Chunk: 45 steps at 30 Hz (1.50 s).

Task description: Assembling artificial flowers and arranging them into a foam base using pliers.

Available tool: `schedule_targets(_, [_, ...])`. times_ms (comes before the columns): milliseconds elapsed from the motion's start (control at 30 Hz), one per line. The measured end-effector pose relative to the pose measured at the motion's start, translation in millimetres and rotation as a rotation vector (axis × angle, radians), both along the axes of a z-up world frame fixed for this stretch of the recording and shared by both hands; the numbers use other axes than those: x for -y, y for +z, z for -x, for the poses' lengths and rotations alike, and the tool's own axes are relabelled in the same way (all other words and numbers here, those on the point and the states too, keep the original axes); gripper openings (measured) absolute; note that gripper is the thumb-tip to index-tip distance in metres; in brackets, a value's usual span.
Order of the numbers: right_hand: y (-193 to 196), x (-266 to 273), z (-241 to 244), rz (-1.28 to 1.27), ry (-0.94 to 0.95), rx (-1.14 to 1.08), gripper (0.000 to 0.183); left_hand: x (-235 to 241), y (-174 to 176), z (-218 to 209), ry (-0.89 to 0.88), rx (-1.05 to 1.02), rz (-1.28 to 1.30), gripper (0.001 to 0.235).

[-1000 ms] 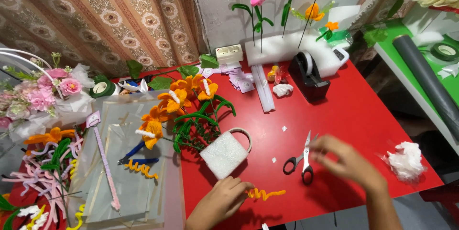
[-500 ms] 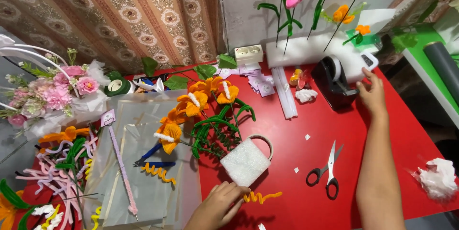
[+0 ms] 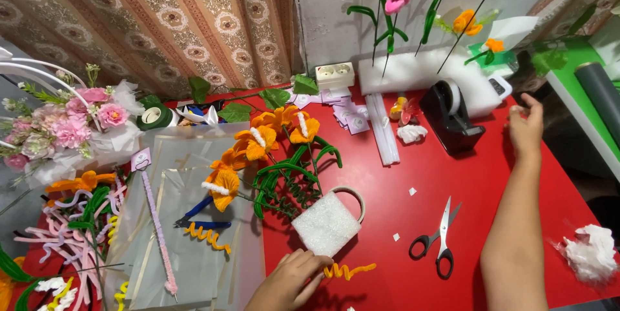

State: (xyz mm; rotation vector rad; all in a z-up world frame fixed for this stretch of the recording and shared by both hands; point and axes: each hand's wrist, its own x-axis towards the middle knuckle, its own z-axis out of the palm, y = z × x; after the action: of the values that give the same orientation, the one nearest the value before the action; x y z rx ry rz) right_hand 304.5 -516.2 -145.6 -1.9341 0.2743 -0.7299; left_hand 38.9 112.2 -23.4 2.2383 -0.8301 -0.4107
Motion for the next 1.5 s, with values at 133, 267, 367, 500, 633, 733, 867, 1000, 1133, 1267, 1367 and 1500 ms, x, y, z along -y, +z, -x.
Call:
schedule_targets(133, [-18.1,38.9,-34.3,0.047,-0.112,-0.184,0.048,-0.2,-6.4,-9.6,0.018,-0.056,-0.056,0.027])
schedule_targets(267, [-21.9,54.8,-56.5,0.178,-0.077,-0.197,0.043,0.4,-15.9,-16.8,0.030,-0.016,-0.018,0.023])
schedule_targets(367, [-17.8,61.1,-60.8,0.217,-0.086,-0.207,0.036,0.5,-20.9,-23.7,0.017,0.007,-0.015,0.025])
schedule_targets(500, [-20.0,67.0,-65.6,0.069,-0.036,-0.193,0.031,2.1,-22.0,-29.6,0.025,-0.055,-0.048,0.024])
schedule_targets(633, [-24.0,69.0,-72.0,-0.040,0.018,-0.164,0.027,2.9,-18.4,-28.8,0.059,-0.092,-0.073,0.026])
schedule_targets(733, [-18.7,62.8,-70.5,-0.060,0.016,-0.163,0.027,3.2,-13.9,-28.6,0.071,-0.142,-0.096,0.027])
schedule_targets(867, [-16.3,60.2,-64.8,-0.098,-0.013,-0.159,0.029,-0.4,-19.8,-26.3,0.046,0.000,-0.021,0.024])
schedule_targets(1000, [0.7,58.9,-42.0,0.042,-0.018,-0.132,0.037,-4.6,-9.9,-21.3,0.040,-0.017,-0.037,0.026])
schedule_targets(1133, [45.2,27.7,4.5,0.186,0.085,-0.044,0.033,-11.3,-0.6,-17.5,0.064,-0.026,-0.094,0.027])
schedule_targets(1267, [129.2,-76.1,78.4,0.193,0.198,-0.037,0.032,-23.5,6.5,-20.0,0.070,0.074,-0.130,0.030])
schedule_targets(1367, [178.8,-162.0,128.5,0.174,0.394,-0.073,0.035,-30.8,39.3,-29.1,0.048,0.266,-0.108,0.034])
schedule_targets(1500, [229.3,-278.2,176.9,0.481,0.844,-0.201,0.045,-34.2,93.4,-46.6,-0.072,0.453,-0.048,0.039])
